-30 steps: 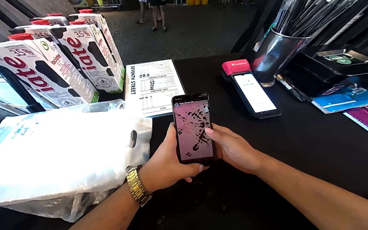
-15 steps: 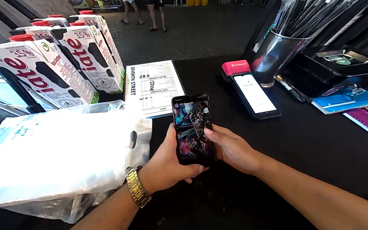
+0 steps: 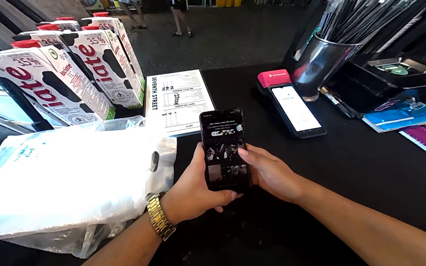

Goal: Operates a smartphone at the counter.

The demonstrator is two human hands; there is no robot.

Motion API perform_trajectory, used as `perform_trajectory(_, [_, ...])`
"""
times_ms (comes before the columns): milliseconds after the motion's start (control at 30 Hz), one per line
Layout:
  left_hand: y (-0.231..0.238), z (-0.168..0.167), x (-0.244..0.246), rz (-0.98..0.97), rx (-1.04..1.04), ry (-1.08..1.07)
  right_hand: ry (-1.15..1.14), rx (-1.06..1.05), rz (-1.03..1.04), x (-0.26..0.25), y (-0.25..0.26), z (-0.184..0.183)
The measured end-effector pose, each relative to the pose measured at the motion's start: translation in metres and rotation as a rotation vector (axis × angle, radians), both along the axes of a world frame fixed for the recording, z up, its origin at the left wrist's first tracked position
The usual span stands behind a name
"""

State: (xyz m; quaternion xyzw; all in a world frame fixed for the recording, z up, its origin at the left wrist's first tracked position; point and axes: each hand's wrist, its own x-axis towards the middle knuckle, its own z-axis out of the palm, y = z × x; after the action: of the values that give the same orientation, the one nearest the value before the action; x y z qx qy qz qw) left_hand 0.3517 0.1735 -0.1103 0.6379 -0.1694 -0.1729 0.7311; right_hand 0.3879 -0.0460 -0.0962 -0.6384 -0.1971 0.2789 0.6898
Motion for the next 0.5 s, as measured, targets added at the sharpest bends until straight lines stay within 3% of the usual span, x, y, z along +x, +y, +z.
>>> perform_trajectory(500, [-0.0005, 0.0005, 0.0001, 0.002, 0.005, 0.0, 0.037, 0.006, 0.001, 0.0002, -0.0008, 0.0008])
